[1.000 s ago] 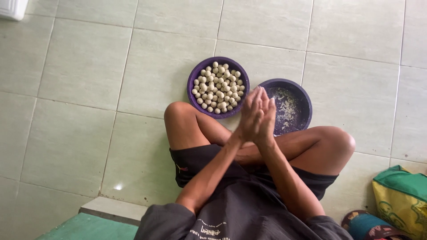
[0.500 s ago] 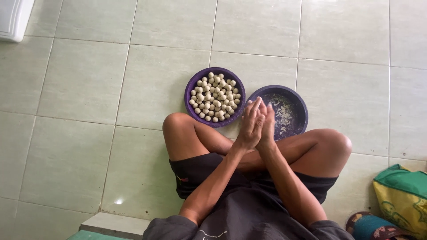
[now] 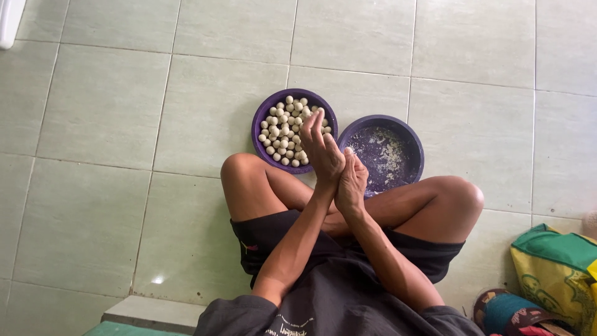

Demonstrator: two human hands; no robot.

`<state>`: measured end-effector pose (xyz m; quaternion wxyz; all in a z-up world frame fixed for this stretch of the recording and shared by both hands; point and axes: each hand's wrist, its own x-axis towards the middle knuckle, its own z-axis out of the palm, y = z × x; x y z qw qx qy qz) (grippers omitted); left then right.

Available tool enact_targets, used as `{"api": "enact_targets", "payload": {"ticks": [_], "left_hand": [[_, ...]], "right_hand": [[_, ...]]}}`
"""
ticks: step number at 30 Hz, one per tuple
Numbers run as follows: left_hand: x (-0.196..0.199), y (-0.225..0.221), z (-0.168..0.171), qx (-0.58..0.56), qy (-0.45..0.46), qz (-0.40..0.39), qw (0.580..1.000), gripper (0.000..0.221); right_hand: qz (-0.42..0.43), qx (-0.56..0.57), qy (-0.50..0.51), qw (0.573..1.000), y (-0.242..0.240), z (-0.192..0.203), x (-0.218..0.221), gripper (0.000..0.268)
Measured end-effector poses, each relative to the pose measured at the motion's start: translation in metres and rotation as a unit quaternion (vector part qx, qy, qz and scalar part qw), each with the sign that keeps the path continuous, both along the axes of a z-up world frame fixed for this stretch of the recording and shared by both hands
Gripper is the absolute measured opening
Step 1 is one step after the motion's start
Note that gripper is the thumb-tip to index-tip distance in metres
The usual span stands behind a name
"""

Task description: Rolling small pieces of dough into uniform balls by hand and placing them in a bowl.

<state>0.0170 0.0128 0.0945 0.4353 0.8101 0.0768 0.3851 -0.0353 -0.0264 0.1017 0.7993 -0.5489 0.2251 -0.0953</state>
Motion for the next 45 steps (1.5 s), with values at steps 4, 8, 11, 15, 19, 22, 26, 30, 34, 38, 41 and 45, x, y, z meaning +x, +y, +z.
{"api": "enact_targets", "payload": {"ticks": [4, 8, 11, 15, 19, 22, 26, 30, 34, 38, 41, 45], "left_hand": [[-0.005, -0.001, -0.022, 0.02, 0.01, -0.017, 1.0, 0.06], [-0.009, 0.002, -0.055, 0.015, 0.045, -0.073, 0.996, 0.052], [-0.001, 0.007, -0.046, 0.001, 0.056, -0.102, 0.993, 0.054], [0.008, 0.013, -0.028, -0.02, 0.077, -0.149, 0.986, 0.058], [0.009, 0.017, -0.03, -0.01, 0.107, -0.201, 0.974, 0.062], [0.003, 0.01, -0.032, 0.024, 0.118, -0.225, 0.967, 0.065], [-0.014, -0.009, -0.031, 0.009, 0.137, -0.3, 0.944, 0.076], [-0.01, 0.008, -0.028, -0.018, 0.113, -0.308, 0.945, 0.069], [-0.034, -0.005, -0.009, 0.007, 0.115, -0.333, 0.936, 0.074], [-0.006, -0.006, -0.036, -0.005, 0.045, -0.308, 0.95, 0.07], [-0.025, -0.015, -0.014, -0.006, 0.047, -0.308, 0.95, 0.073], [-0.043, -0.025, -0.006, 0.005, 0.066, -0.315, 0.947, 0.077]], "right_hand": [[-0.037, 0.071, 0.03, 0.996, -0.007, -0.044, 0.008, 0.039], [0.013, 0.055, 0.068, 0.996, -0.008, -0.055, 0.02, 0.044], [0.142, -0.097, 0.04, 0.984, -0.012, -0.037, 0.038, 0.044], [0.177, 0.045, -0.041, 0.982, 0.0, -0.058, 0.039, 0.041], [0.061, 0.252, 0.134, 0.957, 0.017, 0.048, 0.02, 0.038], [0.083, 0.303, 0.102, 0.944, 0.012, 0.057, 0.031, 0.035], [0.107, 0.328, 0.056, 0.937, 0.015, 0.032, 0.015, 0.035], [0.104, 0.321, 0.062, 0.939, -0.006, 0.014, 0.008, 0.049], [0.131, 0.319, -0.007, 0.939, -0.005, -0.026, 0.008, 0.06], [0.129, 0.458, -0.033, 0.879, -0.011, -0.062, -0.013, 0.059], [0.094, 0.442, 0.03, 0.891, -0.019, 0.062, 0.003, 0.051], [0.088, 0.454, 0.022, 0.886, -0.012, 0.056, 0.0, 0.051]]}}
